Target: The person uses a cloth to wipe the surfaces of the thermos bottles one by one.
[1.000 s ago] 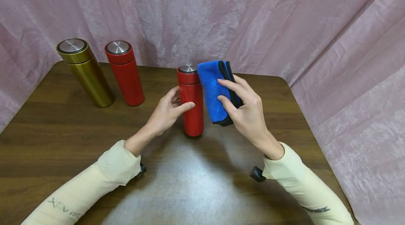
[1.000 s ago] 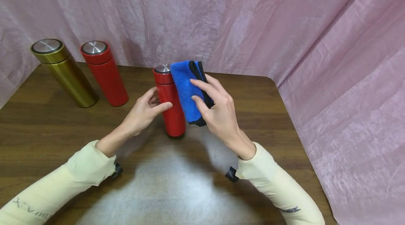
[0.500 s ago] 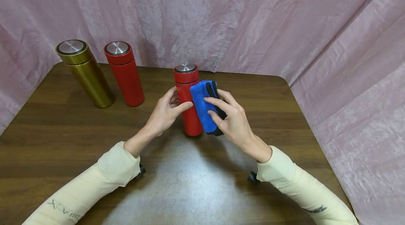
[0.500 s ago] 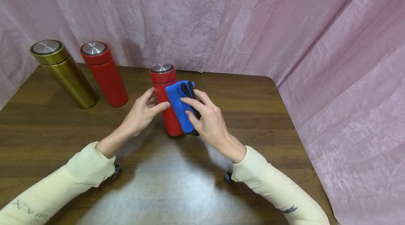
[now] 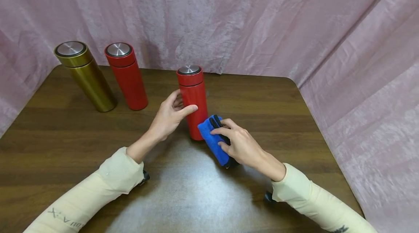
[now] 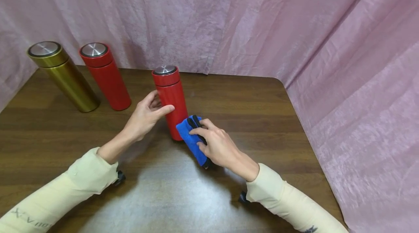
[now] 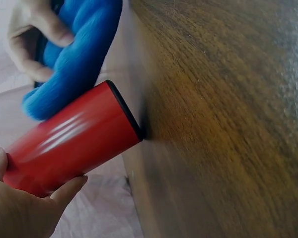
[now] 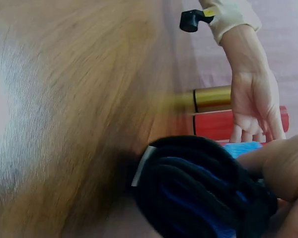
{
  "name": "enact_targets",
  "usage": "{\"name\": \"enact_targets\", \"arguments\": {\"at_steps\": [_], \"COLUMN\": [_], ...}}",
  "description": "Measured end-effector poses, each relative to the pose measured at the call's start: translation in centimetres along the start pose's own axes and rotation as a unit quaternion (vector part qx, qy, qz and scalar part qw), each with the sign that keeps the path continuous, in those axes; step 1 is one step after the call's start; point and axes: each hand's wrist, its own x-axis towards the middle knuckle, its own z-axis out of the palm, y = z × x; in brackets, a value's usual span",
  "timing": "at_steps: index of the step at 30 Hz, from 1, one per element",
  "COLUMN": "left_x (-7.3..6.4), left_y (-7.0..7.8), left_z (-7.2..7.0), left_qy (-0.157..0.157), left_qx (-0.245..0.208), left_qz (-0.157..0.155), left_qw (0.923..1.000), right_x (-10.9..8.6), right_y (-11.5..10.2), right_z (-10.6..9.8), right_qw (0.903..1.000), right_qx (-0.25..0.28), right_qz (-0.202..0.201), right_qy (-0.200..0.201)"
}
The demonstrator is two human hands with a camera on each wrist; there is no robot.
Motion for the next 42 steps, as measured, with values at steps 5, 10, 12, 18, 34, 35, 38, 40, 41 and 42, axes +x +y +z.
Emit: {"name": "enact_targets", "arguments": {"at_steps": [5,10,12,18,34,35,38,40,41,42], "left_x": [-0.2,-0.4,-0.4,-0.6,-0.8,-0.8,-0.8,-0.8,-0.8,-0.8], "left_y": [0.0,0.0,-0.1,-0.1,0.3,0.3,0.2,0.2,0.1,0.1], "left_z": [-0.1,0.0,0.1,0.0,0.3,0.3,0.2,0.2,0.2,0.2], "left_qy": [-0.001,-0.001,-0.002,-0.002,-0.019,-0.019,-0.020,-0.020,-0.021,-0.022], "left_qx": [-0.002,0.000,0.003,0.012,-0.004,-0.003,-0.002,-0.002,-0.002,-0.002], "left_qz": [0.005,0.014,0.018,0.026,0.027,0.027,0.026,0.028,0.029,0.030], "left_qw": [1.0000,0.9999,0.9998,0.9996,0.9995,0.9995,0.9994,0.9994,0.9993,0.9993], "right_x": [-0.1,0.0,0.1,0.8,3.5,3.6,3.9,4.0,4.0,4.0], "right_y": [-0.3,-0.5,-0.5,-1.2,-3.6,-3.7,-3.5,-3.3,-3.1,-3.0], "right_z": [-0.3,-1.1,-1.8,-5.0,-8.9,-8.8,-8.1,-7.4,-7.1,-6.8], "right_qw": [0.9959,0.9883,0.9874,0.9922,0.9800,0.9770,0.9697,0.9671,0.9666,0.9663], "right_qx": [-0.005,0.007,0.021,0.055,0.099,0.104,0.107,0.099,0.092,0.087], "right_qz": [0.029,0.040,0.041,0.041,-0.057,-0.063,-0.081,-0.093,-0.099,-0.104], "right_qy": [-0.085,-0.147,-0.152,-0.104,0.163,0.175,0.204,0.215,0.218,0.219]}}
